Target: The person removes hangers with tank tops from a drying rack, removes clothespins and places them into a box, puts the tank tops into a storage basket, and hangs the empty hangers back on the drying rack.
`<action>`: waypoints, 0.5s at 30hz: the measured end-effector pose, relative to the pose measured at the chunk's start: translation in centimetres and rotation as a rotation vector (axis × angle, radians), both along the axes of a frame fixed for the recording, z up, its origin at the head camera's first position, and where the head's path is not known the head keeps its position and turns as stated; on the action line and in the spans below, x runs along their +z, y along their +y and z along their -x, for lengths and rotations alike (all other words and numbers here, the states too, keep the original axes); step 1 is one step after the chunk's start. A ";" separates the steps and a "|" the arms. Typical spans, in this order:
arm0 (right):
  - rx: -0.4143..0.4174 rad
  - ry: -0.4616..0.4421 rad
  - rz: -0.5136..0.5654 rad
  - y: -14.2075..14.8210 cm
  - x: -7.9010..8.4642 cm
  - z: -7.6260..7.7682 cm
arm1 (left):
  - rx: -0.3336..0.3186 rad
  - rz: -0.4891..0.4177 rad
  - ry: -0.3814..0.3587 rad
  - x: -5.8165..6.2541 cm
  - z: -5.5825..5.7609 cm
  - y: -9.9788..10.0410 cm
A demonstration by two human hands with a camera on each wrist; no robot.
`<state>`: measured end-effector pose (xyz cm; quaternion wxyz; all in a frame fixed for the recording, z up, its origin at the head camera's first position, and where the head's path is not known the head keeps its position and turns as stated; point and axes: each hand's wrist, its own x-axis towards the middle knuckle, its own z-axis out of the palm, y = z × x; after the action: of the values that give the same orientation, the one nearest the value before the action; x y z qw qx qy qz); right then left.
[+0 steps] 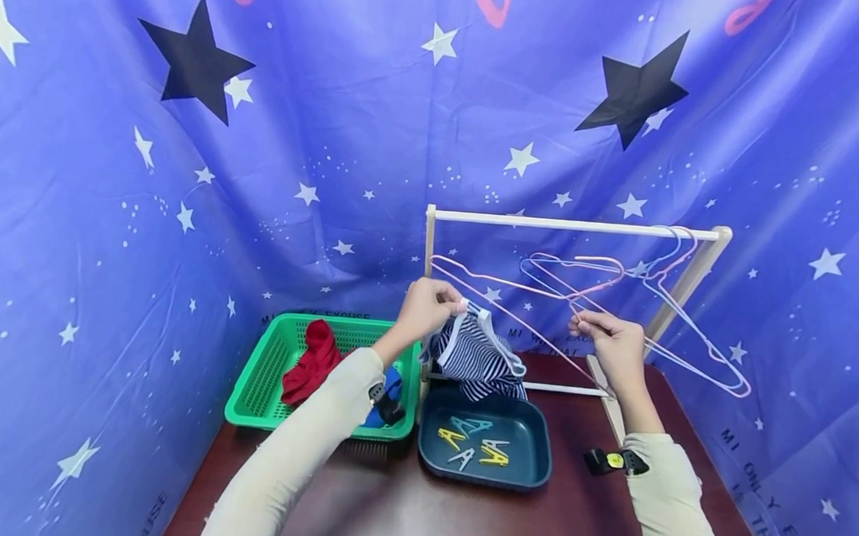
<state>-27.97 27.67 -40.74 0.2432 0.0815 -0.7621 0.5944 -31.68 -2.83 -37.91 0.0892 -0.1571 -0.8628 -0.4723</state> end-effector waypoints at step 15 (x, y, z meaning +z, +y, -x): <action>-0.026 -0.077 -0.015 -0.2 -1.3 -0.5 | 0.041 0.053 0.117 7.6 1.6 -0.7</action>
<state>-27.46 27.50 -42.03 0.2210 0.0505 -0.7763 0.5882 -33.24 -3.55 -30.30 0.1447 -0.1691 -0.8714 -0.4372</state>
